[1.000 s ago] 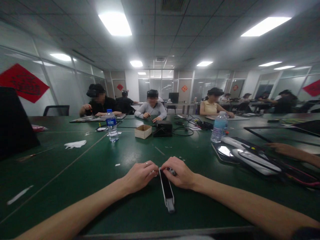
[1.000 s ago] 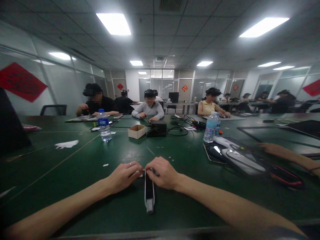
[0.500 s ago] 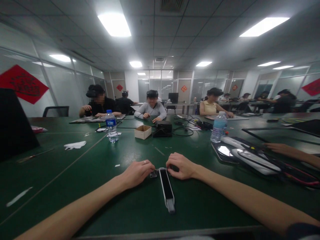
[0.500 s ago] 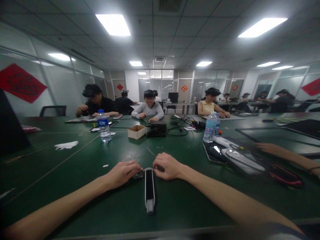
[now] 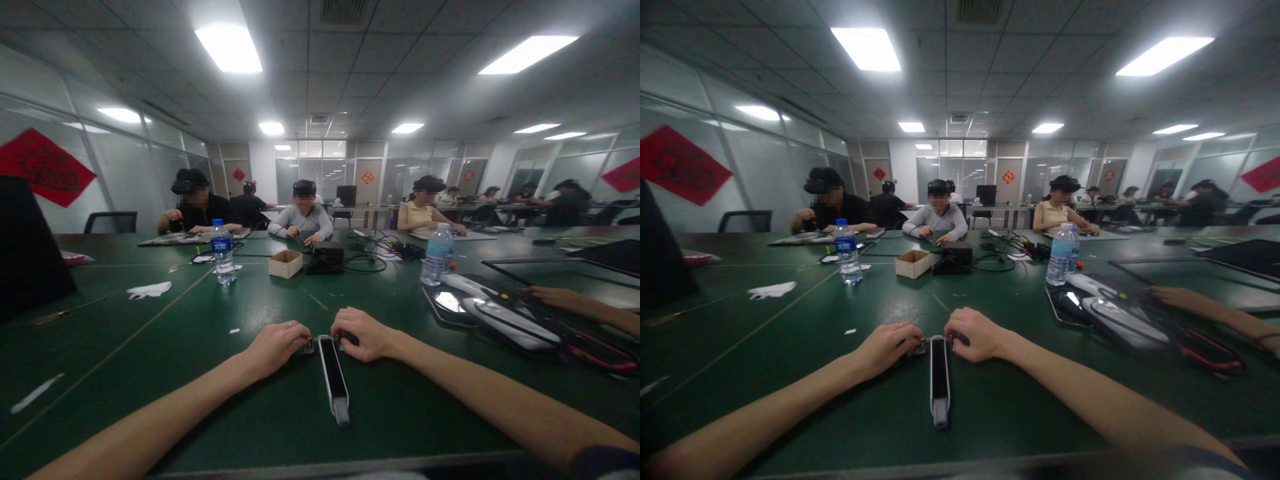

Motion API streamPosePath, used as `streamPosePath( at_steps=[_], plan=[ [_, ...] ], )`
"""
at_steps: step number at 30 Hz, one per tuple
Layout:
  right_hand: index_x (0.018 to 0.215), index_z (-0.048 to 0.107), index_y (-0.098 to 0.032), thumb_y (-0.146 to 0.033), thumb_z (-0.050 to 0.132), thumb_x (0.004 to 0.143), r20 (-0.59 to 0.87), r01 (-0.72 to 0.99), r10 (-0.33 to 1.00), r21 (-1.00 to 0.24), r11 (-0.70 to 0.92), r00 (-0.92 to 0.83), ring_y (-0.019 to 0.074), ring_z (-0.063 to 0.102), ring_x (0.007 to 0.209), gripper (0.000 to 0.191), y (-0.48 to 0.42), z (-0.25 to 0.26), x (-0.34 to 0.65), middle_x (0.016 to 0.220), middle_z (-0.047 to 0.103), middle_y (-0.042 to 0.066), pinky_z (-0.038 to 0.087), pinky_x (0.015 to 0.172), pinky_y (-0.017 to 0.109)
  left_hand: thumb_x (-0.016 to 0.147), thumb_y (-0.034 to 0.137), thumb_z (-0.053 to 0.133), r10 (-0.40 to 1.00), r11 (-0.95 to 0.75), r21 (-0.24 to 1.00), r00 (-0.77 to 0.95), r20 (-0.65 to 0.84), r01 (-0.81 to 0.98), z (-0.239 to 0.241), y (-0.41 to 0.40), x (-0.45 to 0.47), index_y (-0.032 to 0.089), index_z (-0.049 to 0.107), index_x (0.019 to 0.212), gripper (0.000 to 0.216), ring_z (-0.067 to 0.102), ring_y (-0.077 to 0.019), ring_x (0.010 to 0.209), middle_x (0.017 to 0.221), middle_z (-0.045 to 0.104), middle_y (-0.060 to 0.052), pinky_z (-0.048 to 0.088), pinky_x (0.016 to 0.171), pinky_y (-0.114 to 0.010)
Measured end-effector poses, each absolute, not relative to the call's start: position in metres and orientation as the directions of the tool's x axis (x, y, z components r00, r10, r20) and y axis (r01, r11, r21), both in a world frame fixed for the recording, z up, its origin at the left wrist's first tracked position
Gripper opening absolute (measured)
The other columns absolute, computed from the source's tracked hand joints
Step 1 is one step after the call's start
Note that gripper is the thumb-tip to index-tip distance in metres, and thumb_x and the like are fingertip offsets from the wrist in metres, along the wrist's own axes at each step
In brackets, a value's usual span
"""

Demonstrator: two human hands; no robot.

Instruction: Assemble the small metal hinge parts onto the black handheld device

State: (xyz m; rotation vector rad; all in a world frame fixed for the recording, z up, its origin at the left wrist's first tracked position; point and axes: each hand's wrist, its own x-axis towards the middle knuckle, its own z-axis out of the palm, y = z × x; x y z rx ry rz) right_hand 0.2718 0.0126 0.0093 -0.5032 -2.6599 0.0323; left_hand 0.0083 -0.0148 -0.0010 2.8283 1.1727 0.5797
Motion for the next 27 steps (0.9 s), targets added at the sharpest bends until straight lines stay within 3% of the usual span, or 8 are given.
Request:
streamPosePath(
  at_steps=[9,17,27],
  plan=[
    [0.089,0.06,-0.015,-0.011,0.055,0.078,0.417,0.329,0.358,-0.142,0.934,-0.836,0.0169,0.055,0.078,0.013,0.012,0.0096,0.2726,0.084,0.062,0.006,0.046,0.074,0.03,0.093,0.022,0.054,0.737,-0.669,0.224,0.592,0.325,0.709,-0.0005,-0.0168,0.0113,0.023,0.063,0.101,0.012,0.064,-0.0157,0.08,0.095,0.069,0.0,0.048,0.072,-0.025],
    [0.09,0.061,-0.014,-0.011,0.053,0.08,0.452,0.283,0.327,-0.165,0.945,-0.829,0.0167,0.055,0.076,0.013,0.013,0.0078,0.2733,0.082,0.062,0.006,0.047,0.071,0.029,0.088,0.018,0.059,0.801,-0.599,0.381,0.513,0.31,0.705,0.0037,-0.021,0.0168,0.021,0.063,0.096,0.008,0.064,-0.0136,0.072,0.086,0.07,0.002,0.047,0.067,-0.022],
    [0.091,0.061,-0.014,-0.012,0.054,0.079,0.463,0.277,0.321,-0.161,0.947,-0.826,0.0165,0.055,0.077,0.014,0.015,0.0051,0.2745,0.083,0.061,0.006,0.046,0.071,0.028,0.086,0.019,0.062,0.767,-0.641,0.371,0.556,0.32,0.672,0.0052,-0.0223,0.0133,0.021,0.065,0.099,0.013,0.063,-0.0122,0.067,0.082,0.069,0.003,0.047,0.063,-0.02]
  ],
)
